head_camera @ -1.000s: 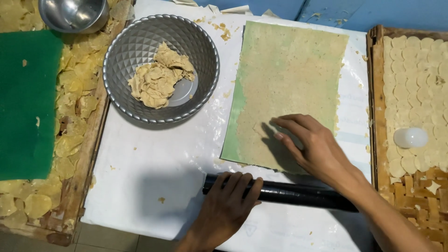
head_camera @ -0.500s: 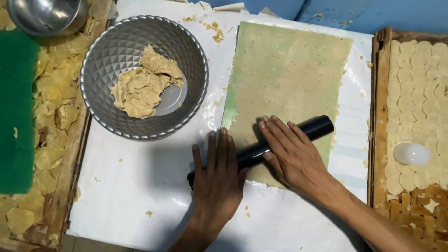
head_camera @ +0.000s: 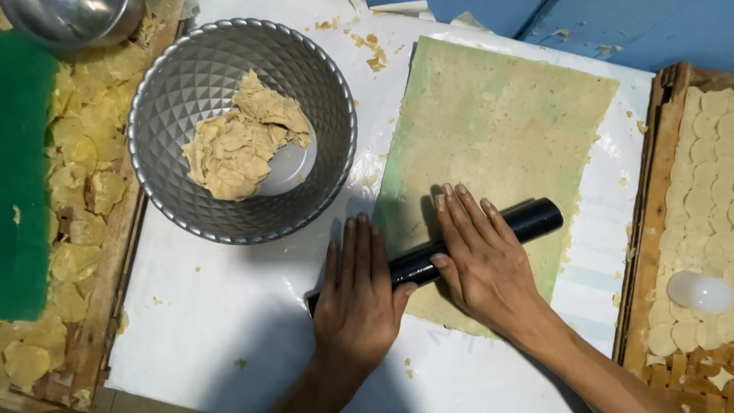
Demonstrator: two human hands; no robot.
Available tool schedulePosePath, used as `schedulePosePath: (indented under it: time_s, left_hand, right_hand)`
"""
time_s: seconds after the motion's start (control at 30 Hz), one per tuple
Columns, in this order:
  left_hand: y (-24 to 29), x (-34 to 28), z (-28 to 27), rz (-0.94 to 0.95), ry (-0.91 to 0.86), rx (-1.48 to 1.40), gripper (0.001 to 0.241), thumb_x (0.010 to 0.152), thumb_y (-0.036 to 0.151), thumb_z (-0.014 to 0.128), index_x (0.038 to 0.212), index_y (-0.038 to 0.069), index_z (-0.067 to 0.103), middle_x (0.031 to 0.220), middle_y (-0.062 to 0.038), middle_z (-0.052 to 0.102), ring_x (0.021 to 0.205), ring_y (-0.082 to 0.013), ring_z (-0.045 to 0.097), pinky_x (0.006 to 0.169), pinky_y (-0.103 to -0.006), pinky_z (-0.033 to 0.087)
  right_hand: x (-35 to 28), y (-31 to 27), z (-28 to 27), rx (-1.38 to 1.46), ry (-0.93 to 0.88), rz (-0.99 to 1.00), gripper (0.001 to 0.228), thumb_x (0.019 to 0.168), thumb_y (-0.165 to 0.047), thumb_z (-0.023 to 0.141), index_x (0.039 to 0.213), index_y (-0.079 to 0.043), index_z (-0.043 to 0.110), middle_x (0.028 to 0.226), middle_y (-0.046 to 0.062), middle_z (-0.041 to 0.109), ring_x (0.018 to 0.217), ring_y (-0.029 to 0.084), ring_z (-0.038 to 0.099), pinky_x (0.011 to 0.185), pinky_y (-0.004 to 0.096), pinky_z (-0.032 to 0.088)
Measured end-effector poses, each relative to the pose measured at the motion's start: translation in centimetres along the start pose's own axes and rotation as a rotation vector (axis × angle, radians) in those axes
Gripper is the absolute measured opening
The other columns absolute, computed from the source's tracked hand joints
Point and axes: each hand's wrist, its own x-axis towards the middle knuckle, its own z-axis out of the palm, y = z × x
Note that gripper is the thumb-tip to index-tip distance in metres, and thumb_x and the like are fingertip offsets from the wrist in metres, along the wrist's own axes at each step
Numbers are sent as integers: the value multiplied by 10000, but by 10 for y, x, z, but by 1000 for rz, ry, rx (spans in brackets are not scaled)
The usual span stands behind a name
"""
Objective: Rolling out dough and cutting it into small circular shapes using a manual cutter.
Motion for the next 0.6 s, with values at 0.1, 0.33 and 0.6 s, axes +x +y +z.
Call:
schedulePosePath:
  time_s: [0.1, 0.33, 0.6]
  left_hand:
    - [-20, 20, -5, 46, 92, -214, 742, 991, 439, 576, 1465, -113, 430, 1551, -334, 420, 1463, -443, 420, 1219, -494, 344]
    - [-37, 34, -7, 145, 149, -49, 698, 1055, 478, 527, 1445, -100, 480, 1518, -261, 500, 1425, -352, 493, 1179, -437, 417]
    - [-37, 15, -9, 123, 118, -109, 717, 997, 413, 615, 1469, -100, 448, 1542, -282, 460, 1441, -385, 462, 1226, -464, 341]
  right_hand:
    - [25, 7, 4, -58, -12, -5, 591, 1061, -307, 470, 1546, 27, 425, 1591, 204, 469, 1510, 357, 391, 1256, 473, 282]
    - [98, 19, 4, 98, -196, 73, 633, 1119, -423, 249, 1640, -74, 169, 1679, 273, 116, 1569, 393, 60, 1279, 494, 93]
    - [99, 11, 2, 146, -159, 106, 637, 1125, -428, 224, 1636, -61, 126, 1697, 225, 99, 1583, 351, 57, 1296, 468, 81]
